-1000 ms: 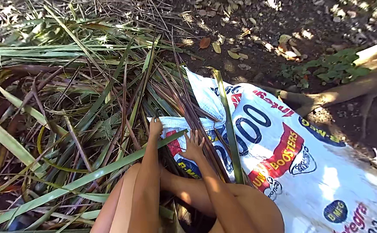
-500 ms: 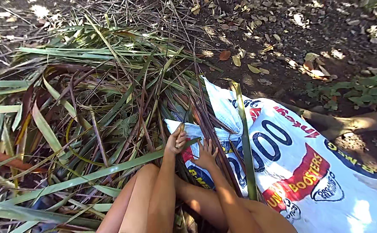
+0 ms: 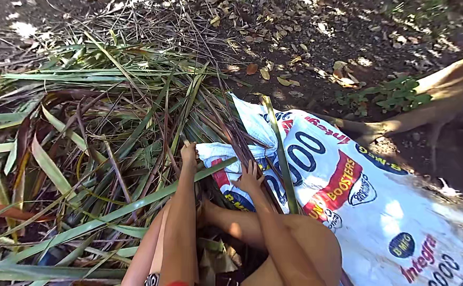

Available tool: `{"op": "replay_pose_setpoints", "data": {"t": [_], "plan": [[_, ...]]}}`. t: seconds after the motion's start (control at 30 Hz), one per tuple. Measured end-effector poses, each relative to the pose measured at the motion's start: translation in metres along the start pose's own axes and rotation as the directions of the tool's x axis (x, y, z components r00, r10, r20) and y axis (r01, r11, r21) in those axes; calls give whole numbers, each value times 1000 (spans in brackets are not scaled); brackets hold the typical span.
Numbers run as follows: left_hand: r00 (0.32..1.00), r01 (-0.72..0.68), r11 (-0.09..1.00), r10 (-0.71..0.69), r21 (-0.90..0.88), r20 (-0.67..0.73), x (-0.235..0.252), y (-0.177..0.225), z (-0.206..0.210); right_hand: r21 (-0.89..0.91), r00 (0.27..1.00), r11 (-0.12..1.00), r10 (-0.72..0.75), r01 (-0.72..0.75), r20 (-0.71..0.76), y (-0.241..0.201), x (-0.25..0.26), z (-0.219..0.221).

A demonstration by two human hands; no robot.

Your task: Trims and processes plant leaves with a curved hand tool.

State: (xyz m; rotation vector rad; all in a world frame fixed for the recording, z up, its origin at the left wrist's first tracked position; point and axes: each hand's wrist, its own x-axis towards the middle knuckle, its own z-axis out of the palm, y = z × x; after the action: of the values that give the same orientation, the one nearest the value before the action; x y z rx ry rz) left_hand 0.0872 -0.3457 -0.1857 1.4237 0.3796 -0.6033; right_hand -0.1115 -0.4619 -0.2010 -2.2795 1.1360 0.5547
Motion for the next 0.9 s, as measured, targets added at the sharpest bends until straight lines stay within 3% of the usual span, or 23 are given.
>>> {"op": "replay_pose_setpoints", "data": {"t": [0.13, 0.23, 0.5, 0.57, 0.63, 0.7, 0.8, 0.9], "plan": [[998, -48, 975, 55, 217, -23, 36, -21, 24, -79, 995, 997, 12, -4, 94, 10, 2, 19], [997, -70, 895, 82, 441, -7, 58, -28, 44, -82, 990, 997, 24, -12, 137, 15, 9, 20], [992, 101, 764, -130, 637, -2, 87, -19, 76, -52, 983, 999, 12, -3, 186, 9, 13, 21], [991, 128, 787, -128, 603, -43, 94, -25, 77, -46, 979, 999, 6, 3, 202, 10, 13, 20], [989, 131, 908, -91, 398, -118, 94, -29, 73, -39, 979, 999, 0, 8, 202, 11, 15, 22], [989, 41, 983, -15, 181, -144, 88, -25, 70, -24, 980, 1000, -13, 18, 196, 10, 16, 23], [989, -146, 987, 146, 61, -6, 57, -9, 66, 3, 982, 999, -33, 33, 184, 14, 14, 25], [938, -332, 934, 312, 134, 151, 28, 20, 59, 39, 985, 998, -64, 58, 162, 12, 13, 22]]}}
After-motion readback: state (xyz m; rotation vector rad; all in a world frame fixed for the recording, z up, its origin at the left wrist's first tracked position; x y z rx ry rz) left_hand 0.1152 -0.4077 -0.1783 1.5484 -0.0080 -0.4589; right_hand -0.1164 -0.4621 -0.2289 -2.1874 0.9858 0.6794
